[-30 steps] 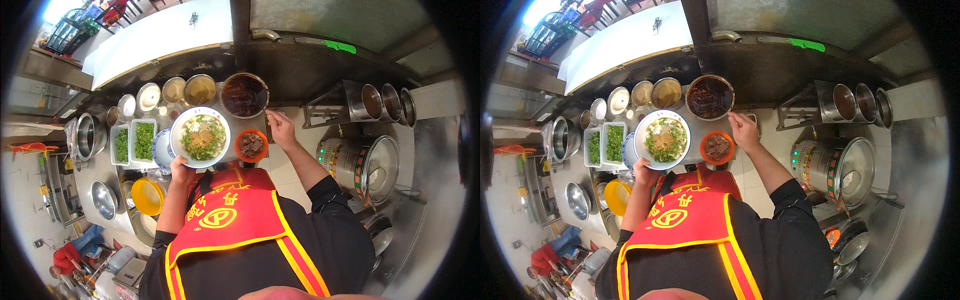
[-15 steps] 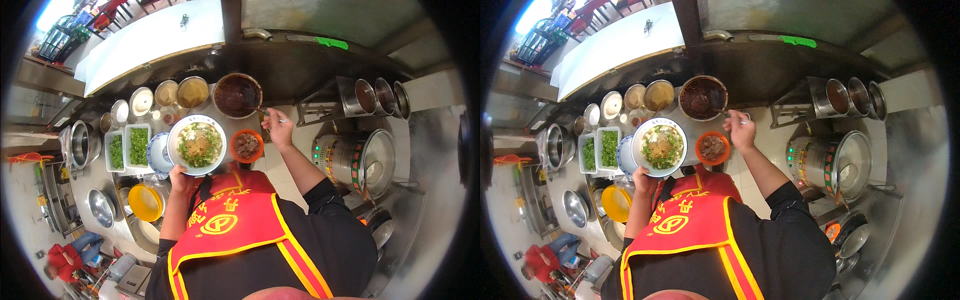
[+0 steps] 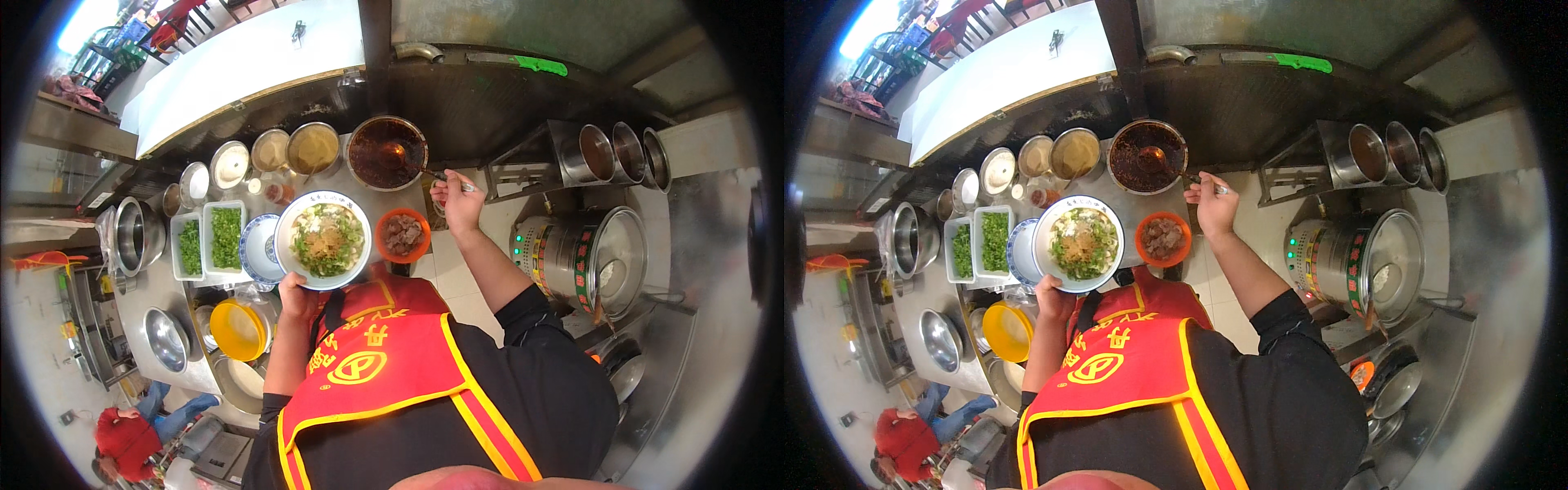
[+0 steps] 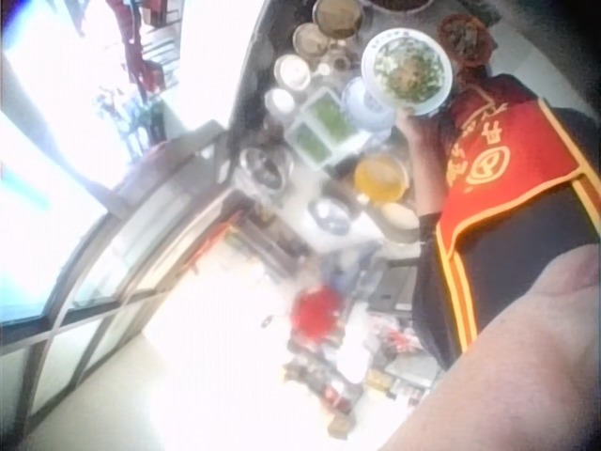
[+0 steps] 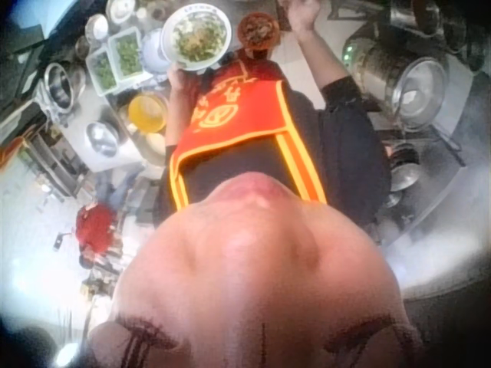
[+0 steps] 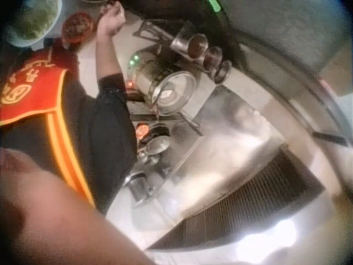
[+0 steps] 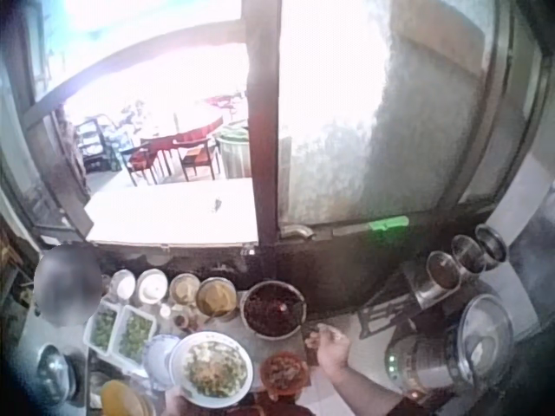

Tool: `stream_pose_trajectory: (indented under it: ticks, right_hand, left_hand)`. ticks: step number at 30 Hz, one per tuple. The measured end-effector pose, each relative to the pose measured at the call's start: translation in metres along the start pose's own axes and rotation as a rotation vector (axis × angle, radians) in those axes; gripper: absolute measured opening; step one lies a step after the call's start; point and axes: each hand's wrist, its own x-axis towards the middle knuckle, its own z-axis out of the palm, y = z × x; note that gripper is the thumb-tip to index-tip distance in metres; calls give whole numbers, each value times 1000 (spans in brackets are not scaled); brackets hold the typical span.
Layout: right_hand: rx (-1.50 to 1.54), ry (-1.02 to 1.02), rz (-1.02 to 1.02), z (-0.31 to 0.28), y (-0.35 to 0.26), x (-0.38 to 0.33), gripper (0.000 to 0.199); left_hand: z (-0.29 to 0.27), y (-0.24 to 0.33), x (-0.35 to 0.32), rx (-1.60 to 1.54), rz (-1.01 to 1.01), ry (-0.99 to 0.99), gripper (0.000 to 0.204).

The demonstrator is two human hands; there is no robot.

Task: The person scoops cooked noodles from a large pot into a bowl, adds broth, then sprinkles chopped green onions and other seasonings. They add cooked meat pieces and more broth, then place the finished bowl on the counter. The process is repeated for a second bowl.

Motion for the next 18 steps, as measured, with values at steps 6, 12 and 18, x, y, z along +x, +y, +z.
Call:
stream_pose_trajectory:
  ticks: [6, 12, 18]
  right_hand:
    - [-302, -181, -316, -6, 11, 3, 27]
    - [-203, -155, -209, -13, 12, 7, 22]
    - [-749, -432, -897, -10, 2, 1, 24]
  left_hand:
    - [0, 0, 1, -21, -7, 7, 79]
    - [-9, -6, 11, -143, -150, -170, 83]
    - [-29, -17, 15, -99, -42, 28, 83]
